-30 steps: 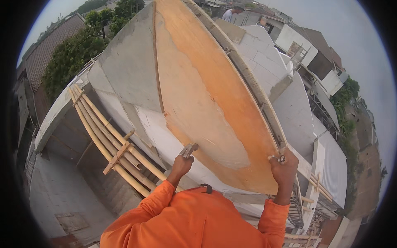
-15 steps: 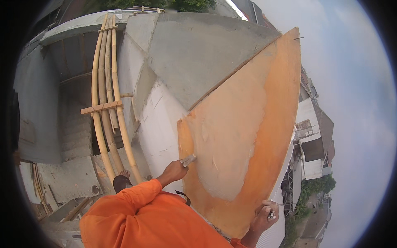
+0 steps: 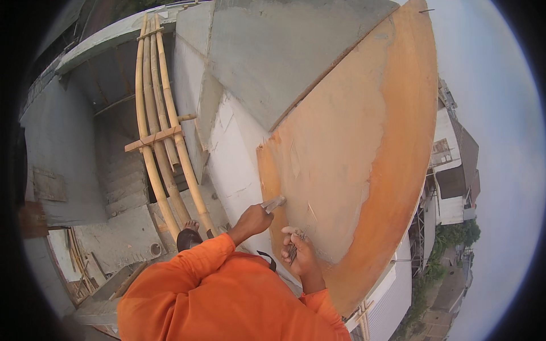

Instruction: The person uses a hand saw to cut a piece of plywood resting on bamboo scaffolding. They then use a hammer to tap the wood and adjust its position on the structure.

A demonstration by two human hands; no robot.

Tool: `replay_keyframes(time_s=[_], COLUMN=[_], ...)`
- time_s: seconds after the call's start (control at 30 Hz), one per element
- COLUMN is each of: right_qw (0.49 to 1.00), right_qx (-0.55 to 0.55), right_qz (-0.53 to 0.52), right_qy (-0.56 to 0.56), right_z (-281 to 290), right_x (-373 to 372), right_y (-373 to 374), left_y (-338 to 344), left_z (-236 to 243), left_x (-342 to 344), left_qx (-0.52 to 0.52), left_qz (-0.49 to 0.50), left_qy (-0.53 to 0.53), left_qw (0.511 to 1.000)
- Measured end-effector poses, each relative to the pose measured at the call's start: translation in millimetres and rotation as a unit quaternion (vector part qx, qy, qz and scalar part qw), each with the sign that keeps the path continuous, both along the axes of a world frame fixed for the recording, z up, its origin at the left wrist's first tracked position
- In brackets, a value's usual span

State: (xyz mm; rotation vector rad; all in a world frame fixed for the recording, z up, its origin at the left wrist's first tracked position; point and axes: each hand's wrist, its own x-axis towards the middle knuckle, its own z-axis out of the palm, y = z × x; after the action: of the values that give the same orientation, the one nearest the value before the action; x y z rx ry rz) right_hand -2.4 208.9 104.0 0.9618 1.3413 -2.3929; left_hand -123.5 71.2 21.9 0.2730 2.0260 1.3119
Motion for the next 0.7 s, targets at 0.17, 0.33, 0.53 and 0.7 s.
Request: replay_keyframes(time_s=[0.17, 0.33, 0.53, 0.7], right_qw=[0.998, 0.99, 0.999, 0.999], right_qx=[-0.05, 0.041, -0.024, 0.014], right_qz=[0.017, 0.125, 0.013, 0.031], right_qy=[0.023, 0.054, 0.035, -0.035], right_z=[-7, -28, -31, -43], right_x=[-1, 3, 5, 20], right_y=[2, 13, -3, 9], left_y=[6, 12, 6, 12], left_z=[-8, -15, -3, -8], left_x=[-1, 3, 1, 2], left_qx=[-0.028, 0.009, -0.04, -0.008], left_qz=[0.006, 0.031, 0.016, 0.03], left_qy=[-0.015, 0.021, -0.017, -0.02], left_qw=[0.999, 0.999, 0.999, 0.999])
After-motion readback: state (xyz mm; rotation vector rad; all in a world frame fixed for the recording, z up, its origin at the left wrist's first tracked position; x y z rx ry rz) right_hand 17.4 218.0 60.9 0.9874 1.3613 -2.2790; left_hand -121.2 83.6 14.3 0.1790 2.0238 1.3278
